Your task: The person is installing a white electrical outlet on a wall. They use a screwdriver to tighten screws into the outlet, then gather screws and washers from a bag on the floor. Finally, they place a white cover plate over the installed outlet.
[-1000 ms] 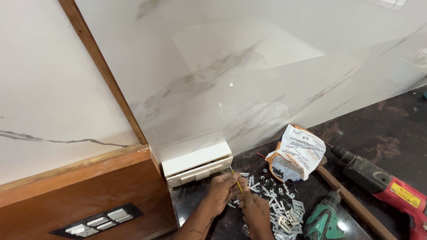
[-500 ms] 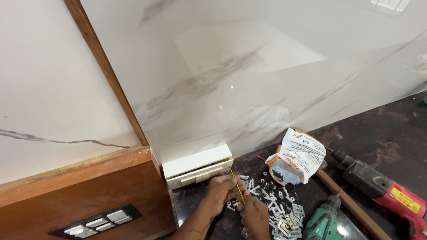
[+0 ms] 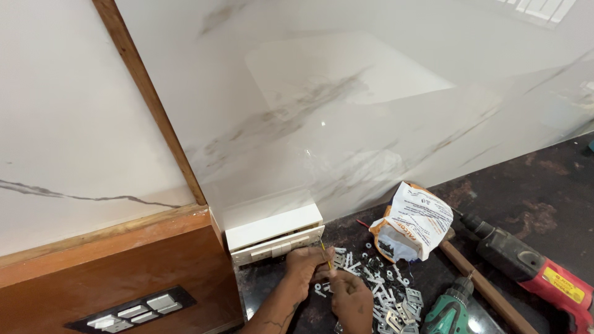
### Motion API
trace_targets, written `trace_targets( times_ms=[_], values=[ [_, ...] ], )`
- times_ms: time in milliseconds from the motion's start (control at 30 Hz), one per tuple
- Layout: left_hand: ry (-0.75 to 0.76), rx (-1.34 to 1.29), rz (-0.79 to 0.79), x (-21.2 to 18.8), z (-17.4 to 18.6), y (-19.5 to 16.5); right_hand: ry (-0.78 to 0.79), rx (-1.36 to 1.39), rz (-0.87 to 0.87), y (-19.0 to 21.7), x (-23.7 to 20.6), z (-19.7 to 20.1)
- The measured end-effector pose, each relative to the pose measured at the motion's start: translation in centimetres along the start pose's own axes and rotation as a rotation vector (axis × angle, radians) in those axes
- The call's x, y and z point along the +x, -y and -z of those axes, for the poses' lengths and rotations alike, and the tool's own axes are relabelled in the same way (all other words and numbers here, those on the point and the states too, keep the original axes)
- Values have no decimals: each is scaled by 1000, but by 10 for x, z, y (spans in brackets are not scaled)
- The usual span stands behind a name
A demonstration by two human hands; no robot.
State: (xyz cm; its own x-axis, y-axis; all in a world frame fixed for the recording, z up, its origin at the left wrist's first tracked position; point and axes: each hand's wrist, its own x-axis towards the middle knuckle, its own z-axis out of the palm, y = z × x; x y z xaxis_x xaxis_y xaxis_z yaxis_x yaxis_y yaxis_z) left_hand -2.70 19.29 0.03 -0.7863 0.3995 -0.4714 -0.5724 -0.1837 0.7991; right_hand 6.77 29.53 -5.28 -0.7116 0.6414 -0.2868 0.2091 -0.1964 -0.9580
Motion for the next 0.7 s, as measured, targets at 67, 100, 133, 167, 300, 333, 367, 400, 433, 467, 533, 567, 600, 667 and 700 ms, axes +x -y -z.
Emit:
trace_targets(
  times_ms=[67, 100, 133, 167, 300, 333, 367, 400, 433, 467, 533, 567, 600, 667, 700],
  values=[
    [-6, -5, -17, 2, 1, 1, -58, -78, 124, -1, -3, -4],
    [19, -20, -21, 2, 2, 3, -85, -116, 147, 0, -4, -4],
    [42, -35, -23, 2, 2, 4, -113, -154, 167, 1, -3, -4],
    [89, -97, 13, 2, 3, 5, -69, -93, 46, 3, -2, -4],
    [159, -125, 40, 7, 8, 5, 3, 73, -171, 7, 2, -2],
    [147, -78, 17, 8, 9, 6, -7, 93, -160, 6, 2, -2],
    [104, -60, 18, 10, 9, 6, -39, 61, -131, 4, 2, -3],
    [65, -42, 17, 12, 7, 7, -73, 29, -98, 2, 0, -4],
    [25, -25, 17, 14, 6, 7, -106, -4, -65, 0, -1, -5],
    [16, -9, -6, 13, 5, 7, -107, -17, 56, -2, -1, -6],
    [-3, 22, -50, 9, 2, 8, -106, -45, 297, -4, 0, -4],
    [75, -43, -25, 6, 2, 8, -83, -53, 226, -4, 2, -3],
    [154, -109, 1, 2, 2, 7, -61, -61, 157, -2, 5, 0],
    [208, -185, 60, -3, 2, 3, -20, -65, -3, -1, 9, 4],
    [183, -197, 92, -4, 2, 0, 0, -63, -93, -1, 10, 5]
  ],
)
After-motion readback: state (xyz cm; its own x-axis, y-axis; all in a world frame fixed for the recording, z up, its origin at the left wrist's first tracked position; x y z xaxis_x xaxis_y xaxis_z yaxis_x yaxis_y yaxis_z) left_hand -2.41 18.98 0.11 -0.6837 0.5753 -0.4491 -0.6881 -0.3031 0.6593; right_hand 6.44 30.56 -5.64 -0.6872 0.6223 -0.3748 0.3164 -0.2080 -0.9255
